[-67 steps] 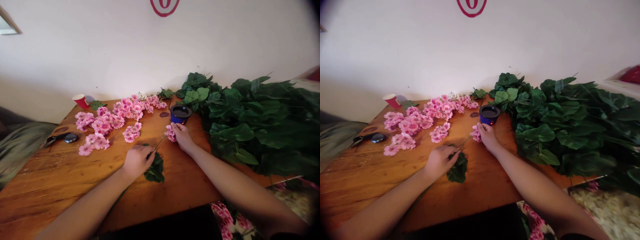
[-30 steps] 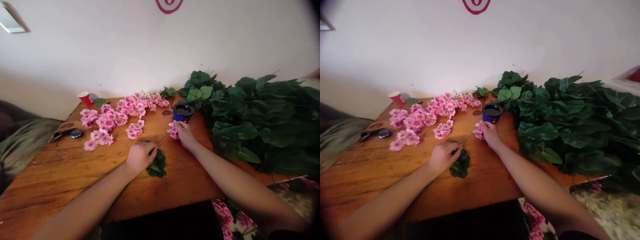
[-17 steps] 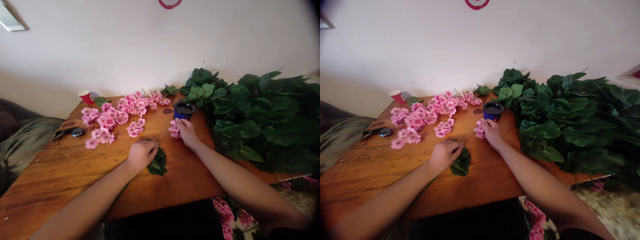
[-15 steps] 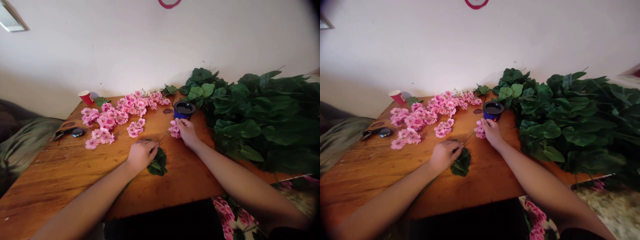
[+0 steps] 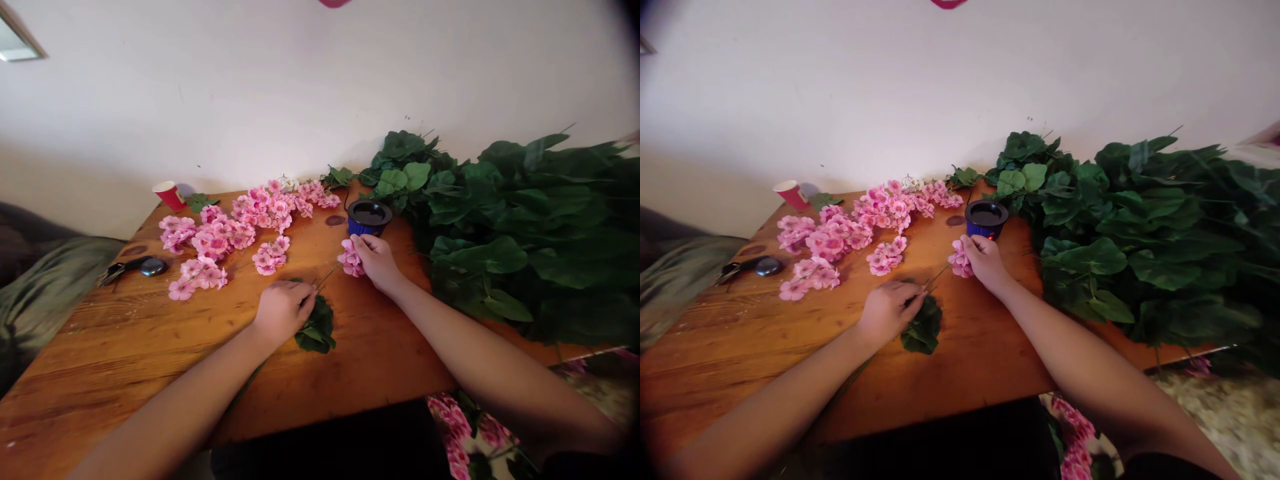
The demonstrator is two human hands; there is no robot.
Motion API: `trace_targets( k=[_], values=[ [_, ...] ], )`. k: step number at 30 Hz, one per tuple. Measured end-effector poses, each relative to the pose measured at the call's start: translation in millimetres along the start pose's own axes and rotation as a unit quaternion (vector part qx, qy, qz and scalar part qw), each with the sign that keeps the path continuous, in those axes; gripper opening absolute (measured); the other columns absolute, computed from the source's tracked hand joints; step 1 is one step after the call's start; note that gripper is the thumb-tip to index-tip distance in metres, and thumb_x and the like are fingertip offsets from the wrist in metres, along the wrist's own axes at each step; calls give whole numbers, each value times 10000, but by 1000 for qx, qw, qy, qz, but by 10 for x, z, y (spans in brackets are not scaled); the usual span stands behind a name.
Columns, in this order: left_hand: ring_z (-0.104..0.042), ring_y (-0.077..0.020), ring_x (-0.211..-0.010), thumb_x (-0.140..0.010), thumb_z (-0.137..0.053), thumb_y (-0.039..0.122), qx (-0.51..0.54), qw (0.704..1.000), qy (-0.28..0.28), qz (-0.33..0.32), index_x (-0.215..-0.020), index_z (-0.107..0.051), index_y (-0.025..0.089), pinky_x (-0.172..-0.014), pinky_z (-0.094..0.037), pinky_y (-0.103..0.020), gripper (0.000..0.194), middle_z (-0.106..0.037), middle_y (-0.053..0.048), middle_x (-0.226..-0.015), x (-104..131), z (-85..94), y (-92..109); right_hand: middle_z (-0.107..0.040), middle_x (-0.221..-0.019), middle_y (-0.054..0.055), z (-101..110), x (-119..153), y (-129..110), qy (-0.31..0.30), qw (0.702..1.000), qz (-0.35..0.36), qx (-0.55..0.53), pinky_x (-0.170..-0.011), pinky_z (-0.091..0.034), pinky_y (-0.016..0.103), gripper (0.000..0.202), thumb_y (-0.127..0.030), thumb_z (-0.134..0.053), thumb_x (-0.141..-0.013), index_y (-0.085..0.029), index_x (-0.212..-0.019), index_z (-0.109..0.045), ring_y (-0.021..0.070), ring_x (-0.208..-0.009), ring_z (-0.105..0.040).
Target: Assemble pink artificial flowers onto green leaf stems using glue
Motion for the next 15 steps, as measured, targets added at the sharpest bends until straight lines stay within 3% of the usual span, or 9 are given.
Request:
trace_targets(
  k=[8, 11, 15],
  values=[
    [-645, -169, -666, -961, -531, 273, 15, 1000, -6, 7, -813, -703, 201, -664, -454, -297, 238, -686, -12, -696, -2, 4, -3, -431, -482, -49, -13, 10, 0, -15, 1000, -7, 20, -322, -401, 223, 574, -672, -754, -742, -200, -652, -441, 84, -378, -423],
    [-638, -167, -659, -970, -517, 284, 21, 1000, -3, 11, -821, -692, 196, -670, -460, -297, 245, -677, -12, -691, -3, 2, -3, -437, -536, -42, -10, -17, 26, -21, 1000, -15, -12, -347, -381, 198, 558, -656, -769, -737, -195, -681, -460, 97, -450, -485],
    [-634, -168, -659, -974, -514, 289, 24, 1000, 3, 7, -829, -688, 191, -670, -462, -296, 247, -667, -15, -686, 3, 1, -3, -481, -572, -12, 2, -26, 62, 16, 1000, -26, 4, -389, -433, 213, 553, -671, -770, -719, -193, -694, -492, 167, -587, -612]
  ],
)
Point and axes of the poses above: each hand's wrist, its own x-axis away from the middle knuckle, its own z-axis out of the back of the hand, y = z × x, the point moved 1 cm from there along -x, towards the middle knuckle
